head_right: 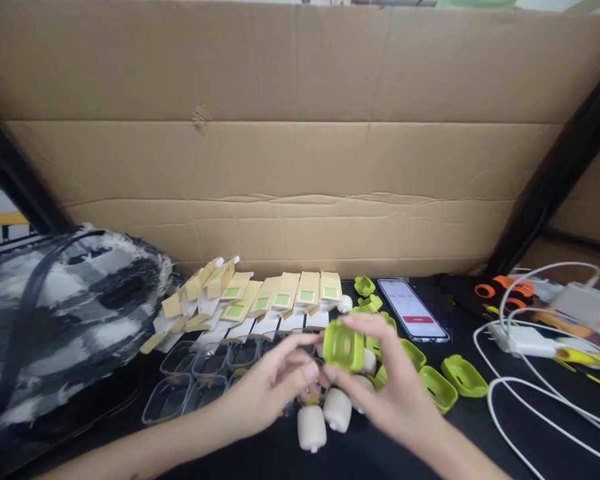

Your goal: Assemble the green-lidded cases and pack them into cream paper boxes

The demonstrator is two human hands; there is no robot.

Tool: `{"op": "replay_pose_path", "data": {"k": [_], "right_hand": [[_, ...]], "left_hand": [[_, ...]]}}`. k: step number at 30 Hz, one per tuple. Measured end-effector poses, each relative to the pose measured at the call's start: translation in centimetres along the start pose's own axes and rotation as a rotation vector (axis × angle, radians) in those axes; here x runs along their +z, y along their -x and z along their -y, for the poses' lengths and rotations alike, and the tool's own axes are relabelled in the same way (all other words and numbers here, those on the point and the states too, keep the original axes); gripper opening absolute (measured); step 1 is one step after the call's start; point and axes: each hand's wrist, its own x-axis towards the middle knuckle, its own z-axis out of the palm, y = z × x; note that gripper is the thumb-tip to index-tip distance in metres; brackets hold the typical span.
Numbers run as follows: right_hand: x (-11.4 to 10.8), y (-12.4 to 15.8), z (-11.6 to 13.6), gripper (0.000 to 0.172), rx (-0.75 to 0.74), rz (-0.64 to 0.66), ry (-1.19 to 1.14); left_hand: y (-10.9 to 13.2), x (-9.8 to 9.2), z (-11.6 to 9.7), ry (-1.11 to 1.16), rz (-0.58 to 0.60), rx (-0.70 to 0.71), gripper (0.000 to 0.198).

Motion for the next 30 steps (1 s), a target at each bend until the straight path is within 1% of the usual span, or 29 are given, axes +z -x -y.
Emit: {"op": "replay_pose_path", "data": {"k": [1,4,6,9,11,13,17,20,23,27,30], "right_hand": [[-0.4,-1.1,-1.0,0.04,0.054,0.005,0.067],[-1.4,-4.9,-4.8,0.041,0.128,0.094,0.132],[-1.3,-7.1,-7.5,0.04,0.166,0.172,0.168],[-0.1,-9.0,-10.9,0.03,0.22,0.256,0.238],[1.0,-9.2,-12.3,0.029,0.247,0.303,0.282],[2.1,-9.0,-13.2,0.03,0.263,0.351,0.315],[3.0,-8.4,-13.8,0.029,0.274,0.444,0.358],[2.9,-8.4,-13.8,0.027,0.271,0.489,0.381],[2.5,-8.3,-13.2,0.026,0.254,0.499,0.385],[1.0,-7.3,-11.4,0.027,0.222,0.459,0.362],[-1.2,-6.2,-9.5,0.02,0.193,0.486,0.316]], "left_hand": [[-0.1,-0.6,-0.2,-0.151,-0.021,0.028,0.044],[-0.6,-2.3,-0.7,-0.611,-0.055,0.139,0.025],[-0.8,-3.1,-0.7,-0.799,-0.077,0.205,0.017],[-0.9,-3.6,-0.2,-0.905,-0.097,0.221,0.015],[-0.9,-3.4,0.1,-0.957,-0.083,0.22,0.013],[-0.7,-3.2,0.3,-0.99,-0.062,0.217,0.013],[-0.5,-2.7,0.2,-1.016,-0.035,0.209,0.015],[-0.4,-2.3,0.2,-1.022,-0.01,0.199,0.016],[-0.4,-2.0,0.3,-1.024,0.009,0.181,0.016],[-0.5,-1.8,0.3,-1.017,0.017,0.146,0.015],[-0.7,-1.7,0.3,-1.008,0.011,0.118,0.015]]}}
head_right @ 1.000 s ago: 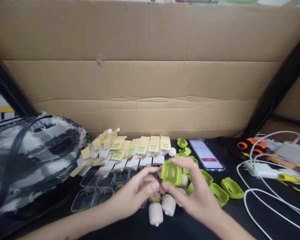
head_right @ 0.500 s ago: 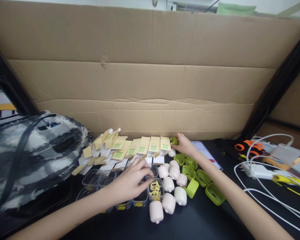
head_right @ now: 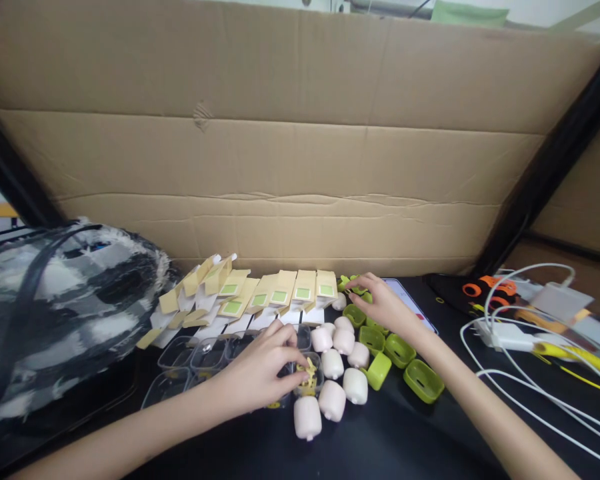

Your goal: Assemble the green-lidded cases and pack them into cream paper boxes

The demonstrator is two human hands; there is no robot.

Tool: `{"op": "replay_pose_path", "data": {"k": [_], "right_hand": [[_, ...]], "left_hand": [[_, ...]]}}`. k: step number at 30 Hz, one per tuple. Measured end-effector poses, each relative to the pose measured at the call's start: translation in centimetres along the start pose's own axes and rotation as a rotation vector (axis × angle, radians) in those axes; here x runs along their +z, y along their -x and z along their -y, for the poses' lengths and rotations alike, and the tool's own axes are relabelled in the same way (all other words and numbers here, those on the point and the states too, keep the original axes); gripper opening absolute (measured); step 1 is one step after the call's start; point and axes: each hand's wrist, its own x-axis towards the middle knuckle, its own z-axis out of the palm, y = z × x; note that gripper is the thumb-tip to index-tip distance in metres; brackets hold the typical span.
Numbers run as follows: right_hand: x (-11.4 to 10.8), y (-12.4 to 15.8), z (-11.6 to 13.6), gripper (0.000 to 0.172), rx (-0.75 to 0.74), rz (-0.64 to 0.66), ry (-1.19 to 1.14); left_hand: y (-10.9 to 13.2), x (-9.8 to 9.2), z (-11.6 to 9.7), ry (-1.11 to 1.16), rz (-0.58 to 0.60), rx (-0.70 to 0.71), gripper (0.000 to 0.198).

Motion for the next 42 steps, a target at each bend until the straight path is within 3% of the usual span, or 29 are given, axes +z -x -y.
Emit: {"op": "replay_pose_path", "data": {"k": [7,12,15,24,29,35,39,42], "right_hand": [[-4.5,4.5,2.4,0.015,-0.024,0.3,-0.048],[-3.6,6.2,4.1,0.034,0.154,0.408,-0.001],[-2.5,6.7,4.7,0.034,0.23,0.435,0.027],[-1.9,7.1,4.0,0.025,0.248,0.46,0.031],[-3.7,7.7,3.7,0.015,0.201,0.414,0.024],[-5.2,7.6,4.8,0.044,0.027,0.255,-0.12],[-4.1,6.6,6.2,0.038,-0.096,0.283,-0.164],[-3.2,6.2,7.0,0.046,-0.102,0.281,-0.232]], "left_hand": [[-0.7,0.2,-0.6,-0.01,0.021,-0.035,0.013],[-0.9,0.4,-0.7,-0.017,0.026,-0.063,0.013],[-0.8,0.4,-0.8,-0.02,0.026,-0.089,0.012],[-0.7,1.0,-1.0,-0.002,-0.017,-0.081,0.014],[-0.9,0.3,-1.0,0.122,-0.056,-0.035,0.007],[-1.1,-1.2,-0.5,0.378,-0.084,0.005,0.013],[-1.6,-1.3,0.1,0.493,-0.098,0.009,0.015],[-2.0,-0.8,0.6,0.638,-0.072,-0.04,0.012]]}}
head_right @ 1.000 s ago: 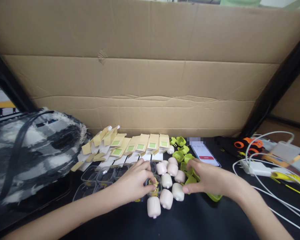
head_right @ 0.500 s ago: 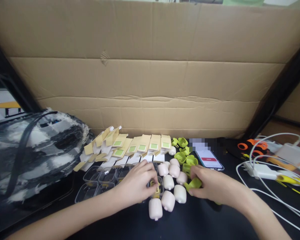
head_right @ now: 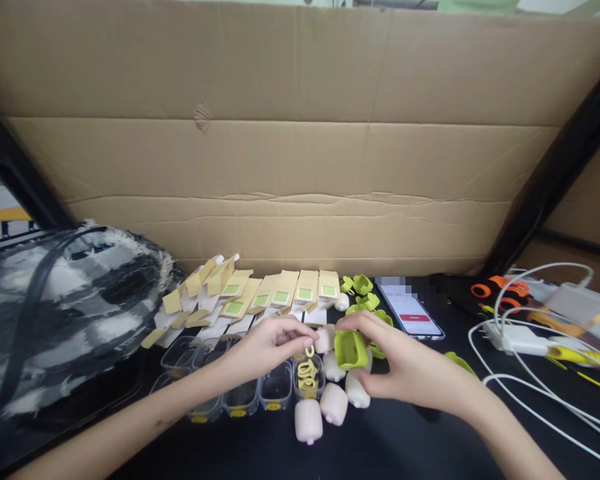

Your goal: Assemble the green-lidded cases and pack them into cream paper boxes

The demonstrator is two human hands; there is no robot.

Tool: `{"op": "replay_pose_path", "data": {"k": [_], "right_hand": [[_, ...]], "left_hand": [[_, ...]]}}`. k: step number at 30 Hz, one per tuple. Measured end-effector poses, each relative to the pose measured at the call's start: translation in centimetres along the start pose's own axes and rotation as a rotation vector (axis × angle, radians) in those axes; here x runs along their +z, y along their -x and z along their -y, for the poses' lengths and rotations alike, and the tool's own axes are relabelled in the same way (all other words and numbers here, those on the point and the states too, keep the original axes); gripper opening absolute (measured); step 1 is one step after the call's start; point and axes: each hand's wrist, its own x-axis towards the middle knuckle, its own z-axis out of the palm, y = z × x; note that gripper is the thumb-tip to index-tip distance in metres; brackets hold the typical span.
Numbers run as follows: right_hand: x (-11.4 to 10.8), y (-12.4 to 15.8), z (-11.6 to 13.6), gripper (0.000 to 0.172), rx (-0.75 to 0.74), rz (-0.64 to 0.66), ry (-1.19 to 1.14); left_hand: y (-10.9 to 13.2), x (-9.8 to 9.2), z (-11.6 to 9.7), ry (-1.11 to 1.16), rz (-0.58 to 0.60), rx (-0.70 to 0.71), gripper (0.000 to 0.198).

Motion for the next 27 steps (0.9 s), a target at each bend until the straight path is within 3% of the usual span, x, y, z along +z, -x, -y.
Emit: {"op": "replay_pose_path", "data": {"k": [5,11,22,27], "right_hand": [[1.0,-0.3,0.2,0.049,0.0,-0.073,-0.088],[1.9,-0.3,-0.1,0.049,-0.013,-0.097,-0.082],[2.7,-0.9,0.1,0.053,-0.006,-0.105,-0.123],[2.9,-0.9,0.2,0.044,0.001,-0.121,-0.136]], "left_hand": [[0.0,0.2,0.9,0.187,-0.028,-0.044,0.017],[0.6,0.1,0.3,0.241,-0.001,-0.035,0.017],[0.9,-0.3,-0.5,0.055,-0.031,0.023,0.016],[1.4,0.0,-1.0,-0.059,-0.021,0.028,0.013]]}}
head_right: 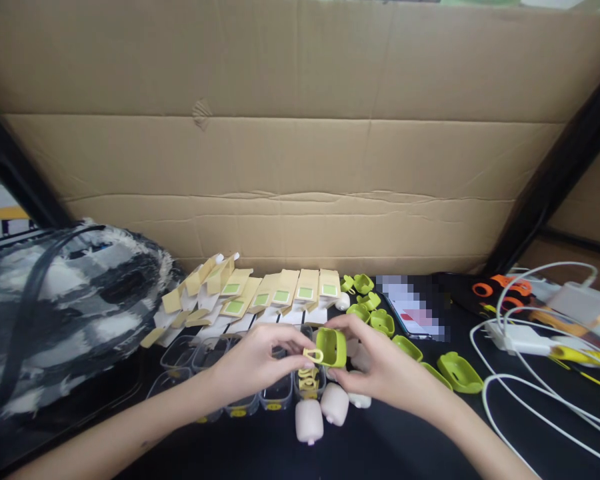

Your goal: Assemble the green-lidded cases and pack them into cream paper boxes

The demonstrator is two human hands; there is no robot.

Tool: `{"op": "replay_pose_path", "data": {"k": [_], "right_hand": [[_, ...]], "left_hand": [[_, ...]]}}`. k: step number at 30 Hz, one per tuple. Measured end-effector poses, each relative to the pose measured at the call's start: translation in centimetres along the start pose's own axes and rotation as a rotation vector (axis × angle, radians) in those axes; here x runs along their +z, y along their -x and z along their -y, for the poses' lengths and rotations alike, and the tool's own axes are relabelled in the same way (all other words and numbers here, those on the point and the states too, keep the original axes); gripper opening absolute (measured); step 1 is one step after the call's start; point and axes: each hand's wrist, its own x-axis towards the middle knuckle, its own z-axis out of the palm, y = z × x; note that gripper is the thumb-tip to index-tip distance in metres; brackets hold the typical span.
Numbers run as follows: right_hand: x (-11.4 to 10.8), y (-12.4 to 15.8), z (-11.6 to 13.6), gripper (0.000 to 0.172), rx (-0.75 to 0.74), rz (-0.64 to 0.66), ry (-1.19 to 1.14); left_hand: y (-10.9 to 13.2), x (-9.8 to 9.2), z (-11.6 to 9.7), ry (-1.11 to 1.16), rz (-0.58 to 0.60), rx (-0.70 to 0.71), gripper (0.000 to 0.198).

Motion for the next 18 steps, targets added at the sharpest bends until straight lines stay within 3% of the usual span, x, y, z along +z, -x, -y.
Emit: {"op": "replay_pose_path", "data": {"k": [6,12,18], "right_hand": [[0.3,0.05,0.76,0.043,0.005,0.039,-0.075],[0.6,0.23,0.74,0.045,-0.054,0.009,-0.067],[1.02,0.21,1.07,0.044,-0.095,-0.031,-0.032]], "left_hand": [[0.37,0.21,-0.34,-0.109,-0.013,0.055,0.014],[-0.1,-0.32,-0.5,-0.107,0.024,0.058,0.012],[0.15,0.04,-0.43,-0.224,-0.015,0.144,0.012]]}}
